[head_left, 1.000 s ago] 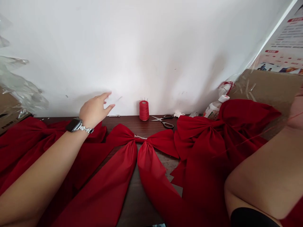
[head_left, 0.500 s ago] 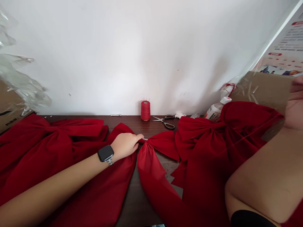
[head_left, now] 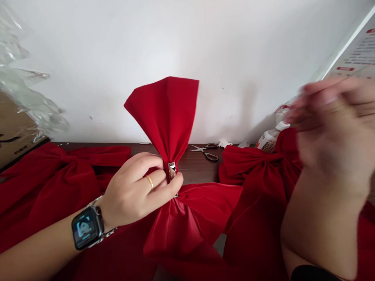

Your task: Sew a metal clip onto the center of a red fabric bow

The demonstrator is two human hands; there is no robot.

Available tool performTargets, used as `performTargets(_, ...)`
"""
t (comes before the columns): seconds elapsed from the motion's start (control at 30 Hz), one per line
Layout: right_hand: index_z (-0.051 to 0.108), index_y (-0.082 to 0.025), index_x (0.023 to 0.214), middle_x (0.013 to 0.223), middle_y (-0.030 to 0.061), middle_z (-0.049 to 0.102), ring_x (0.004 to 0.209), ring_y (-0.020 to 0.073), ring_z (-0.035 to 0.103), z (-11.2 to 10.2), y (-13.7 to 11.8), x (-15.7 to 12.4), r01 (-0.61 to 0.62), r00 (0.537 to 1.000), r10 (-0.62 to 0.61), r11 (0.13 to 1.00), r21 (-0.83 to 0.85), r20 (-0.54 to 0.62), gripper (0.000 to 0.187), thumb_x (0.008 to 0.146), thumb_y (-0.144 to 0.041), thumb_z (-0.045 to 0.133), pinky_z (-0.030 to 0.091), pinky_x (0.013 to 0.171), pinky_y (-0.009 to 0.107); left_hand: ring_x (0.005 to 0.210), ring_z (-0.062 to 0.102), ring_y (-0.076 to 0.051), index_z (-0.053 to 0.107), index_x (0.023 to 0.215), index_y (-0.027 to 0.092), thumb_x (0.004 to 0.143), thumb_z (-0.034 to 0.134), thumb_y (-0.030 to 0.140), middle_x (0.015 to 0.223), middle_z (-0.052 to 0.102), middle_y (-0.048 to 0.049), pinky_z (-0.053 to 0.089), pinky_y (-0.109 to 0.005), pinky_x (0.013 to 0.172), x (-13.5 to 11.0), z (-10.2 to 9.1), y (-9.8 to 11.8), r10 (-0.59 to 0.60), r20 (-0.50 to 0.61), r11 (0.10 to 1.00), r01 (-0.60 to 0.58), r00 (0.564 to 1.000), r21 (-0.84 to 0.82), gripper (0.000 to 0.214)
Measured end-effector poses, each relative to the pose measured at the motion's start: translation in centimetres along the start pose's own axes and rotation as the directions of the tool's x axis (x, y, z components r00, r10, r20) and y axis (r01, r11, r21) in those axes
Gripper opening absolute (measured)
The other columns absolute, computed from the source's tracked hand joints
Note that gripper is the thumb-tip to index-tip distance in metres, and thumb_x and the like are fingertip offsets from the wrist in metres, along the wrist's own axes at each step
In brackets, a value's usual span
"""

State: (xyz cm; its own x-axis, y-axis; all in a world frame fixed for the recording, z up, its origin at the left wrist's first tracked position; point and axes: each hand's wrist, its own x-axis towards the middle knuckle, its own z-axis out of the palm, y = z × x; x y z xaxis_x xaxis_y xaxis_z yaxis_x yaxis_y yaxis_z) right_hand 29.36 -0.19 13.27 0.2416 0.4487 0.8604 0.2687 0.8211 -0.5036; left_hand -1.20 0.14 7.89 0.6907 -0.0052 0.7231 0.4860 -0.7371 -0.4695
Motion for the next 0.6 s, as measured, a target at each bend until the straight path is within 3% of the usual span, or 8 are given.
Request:
performTargets(0.07, 0.075, -0.021, 0.088, 0.088, 0.004, 0.068, 0.079, 0.0135, 0.063, 2.9, -0.6, -2.0, -0.133, 0.928, 0.099, 0.989, 0.071, 0.359, 0.013, 0.086, -0.014, 0.065, 0.052, 0.067, 0.027, 0.066, 0.054, -0.016, 0.069, 0.076, 0.018, 0.079, 0.065, 0.003, 0.056, 0.05, 0.0031, 0.053, -0.033, 0.071, 0.5, -0.1, 0.4, 0.017, -0.009, 1.0, -0.017, 1.0, -0.018, 0.016)
performTargets(0.13, 0.076, -0.022, 0.089, 0.089, 0.0034, 0.069, 0.092, 0.0145, 0.064, 5.4, -1.0, -3.7, -0.232, 0.776, 0.146, 0.971, 0.063, 0.613, 0.011, 0.085, -0.016, 0.066, 0.053, 0.081, 0.028, 0.066, 0.054, -0.015, 0.069, 0.078, 0.019, 0.078, 0.065, 0.002, 0.056, 0.049, 0.0036, 0.055, -0.034, 0.075, 0.5, 0.3, 0.7, 0.046, -0.013, 0.998, -0.047, 0.999, -0.038, 0.018)
performTargets(0.2, 0.076, -0.022, 0.09, 0.087, 0.0022, 0.07, 0.088, 0.0126, 0.064, 7.2, -0.8, -4.8, -0.304, 0.703, 0.165, 0.949, 0.083, 0.692, 0.011, 0.086, -0.018, 0.066, 0.053, 0.083, 0.026, 0.066, 0.054, -0.015, 0.069, 0.08, 0.021, 0.078, 0.065, 0.002, 0.056, 0.049, 0.004, 0.056, -0.033, 0.077, 0.2, 0.8, 0.8, 0.063, -0.019, 0.996, -0.065, 0.998, -0.066, 0.019)
performTargets(0.3, 0.076, -0.021, 0.091, 0.084, 0.0011, 0.07, 0.079, 0.01, 0.065, 8.5, 0.2, -5.9, -0.424, 0.69, 0.209, 0.892, 0.153, 0.693, 0.012, 0.087, -0.019, 0.064, 0.054, 0.075, 0.023, 0.078, 0.057, -0.015, 0.068, 0.082, 0.023, 0.076, 0.066, 0.002, 0.071, 0.055, 0.0018, 0.057, -0.032, 0.082, -0.9, 1.7, 0.9, -0.017, -0.091, 0.989, 0.004, 0.996, -0.147, 0.021)
performTargets(0.4, 0.075, -0.023, 0.092, 0.081, -0.0004, 0.07, 0.072, 0.0086, 0.065, 8.9, 1.6, -6.7, -0.54, 0.697, 0.254, 0.801, 0.258, 0.67, 0.013, 0.088, -0.018, 0.064, 0.054, 0.07, 0.021, 0.113, 0.051, -0.022, 0.068, 0.092, 0.027, 0.075, 0.065, 0.001, 0.113, 0.052, -0.0022, 0.053, -0.04, 0.096, -2.0, 2.2, 1.0, -0.245, -0.156, 0.941, 0.196, 0.957, -0.276, 0.031)
performTargets(0.47, 0.075, -0.024, 0.091, 0.08, -0.0013, 0.069, 0.071, 0.0076, 0.065, 9.2, 2.4, -7.1, -0.57, 0.721, 0.28, 0.759, 0.313, 0.634, 0.013, 0.088, -0.018, 0.064, 0.053, 0.07, 0.02, 0.127, 0.043, -0.029, 0.063, 0.1, 0.027, 0.08, 0.061, 0.009, 0.132, 0.039, -0.0044, 0.049, -0.049, 0.101, -2.5, 2.4, 1.2, -0.467, -0.09, 0.788, 0.367, 0.88, -0.495, 0.028)
performTargets(0.53, 0.075, -0.025, 0.089, 0.079, -0.0016, 0.069, 0.071, 0.0069, 0.064, 9.3, 3.0, -7.6, -0.56, 0.755, 0.293, 0.754, 0.344, 0.587, 0.013, 0.088, -0.017, 0.064, 0.052, 0.07, 0.018, 0.127, 0.045, -0.033, 0.054, 0.11, 0.026, 0.083, 0.063, 0.025, 0.14, 0.03, -0.0078, 0.048, -0.054, 0.1, -2.6, 2.5, 1.5, -0.64, 0.053, 0.503, 0.47, 0.767, -0.726, 0.028)
performTargets(0.6, 0.075, -0.025, 0.088, 0.079, -0.0018, 0.069, 0.071, 0.0067, 0.063, 9.5, 3.3, -7.9, -0.528, 0.788, 0.286, 0.77, 0.36, 0.545, 0.013, 0.087, -0.017, 0.065, 0.052, 0.069, 0.018, 0.119, 0.053, -0.032, 0.044, 0.115, 0.028, 0.078, 0.07, 0.041, 0.142, 0.025, -0.01, 0.049, -0.053, 0.097, -2.5, 2.6, 1.8, -0.701, 0.247, 0.194, 0.511, 0.669, -0.837, 0.047)
